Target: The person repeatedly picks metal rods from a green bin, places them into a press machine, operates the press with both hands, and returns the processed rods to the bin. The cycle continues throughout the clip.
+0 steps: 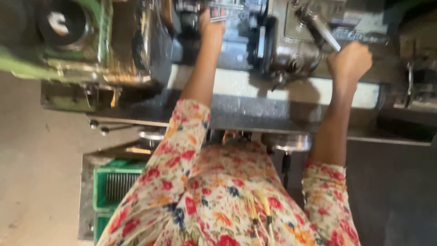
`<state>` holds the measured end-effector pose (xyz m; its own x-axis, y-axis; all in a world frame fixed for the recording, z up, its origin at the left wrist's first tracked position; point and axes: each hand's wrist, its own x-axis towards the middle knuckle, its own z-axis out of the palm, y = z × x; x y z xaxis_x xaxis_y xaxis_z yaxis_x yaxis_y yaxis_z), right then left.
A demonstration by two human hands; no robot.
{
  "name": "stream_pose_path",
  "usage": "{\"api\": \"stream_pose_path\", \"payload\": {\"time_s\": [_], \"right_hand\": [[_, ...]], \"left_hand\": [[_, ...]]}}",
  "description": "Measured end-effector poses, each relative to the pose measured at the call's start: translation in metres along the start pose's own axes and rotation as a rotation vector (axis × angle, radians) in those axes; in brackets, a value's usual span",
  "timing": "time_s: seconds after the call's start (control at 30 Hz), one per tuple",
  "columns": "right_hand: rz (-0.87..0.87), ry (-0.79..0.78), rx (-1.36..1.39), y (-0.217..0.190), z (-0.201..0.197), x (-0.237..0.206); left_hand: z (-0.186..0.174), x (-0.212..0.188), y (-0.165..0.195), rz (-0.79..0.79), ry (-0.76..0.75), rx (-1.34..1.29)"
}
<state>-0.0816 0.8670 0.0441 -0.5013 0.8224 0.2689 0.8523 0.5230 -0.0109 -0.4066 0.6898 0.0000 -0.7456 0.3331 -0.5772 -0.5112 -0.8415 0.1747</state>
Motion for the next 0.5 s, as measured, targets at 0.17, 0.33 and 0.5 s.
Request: {"api": "stream_pose_path", "payload": {"time_s": [0.17,0.33,0.5], "right_hand": [[0.028,0.014,0.005,-0.003,0.001,0.004],[0.028,0.033,0.005,0.004,0.007,0.009],[-0.062,0.041,-0.017,0.018,0.006,0.032]], "left_hand": [[0.001,0.013,-0.005,-0.044,0.102,-0.027],[0.004,0.021,-0.008,-0.084,0.216,0.002],[0.000,0.021,-0.010,-0.072,0.210,0.001]]}}
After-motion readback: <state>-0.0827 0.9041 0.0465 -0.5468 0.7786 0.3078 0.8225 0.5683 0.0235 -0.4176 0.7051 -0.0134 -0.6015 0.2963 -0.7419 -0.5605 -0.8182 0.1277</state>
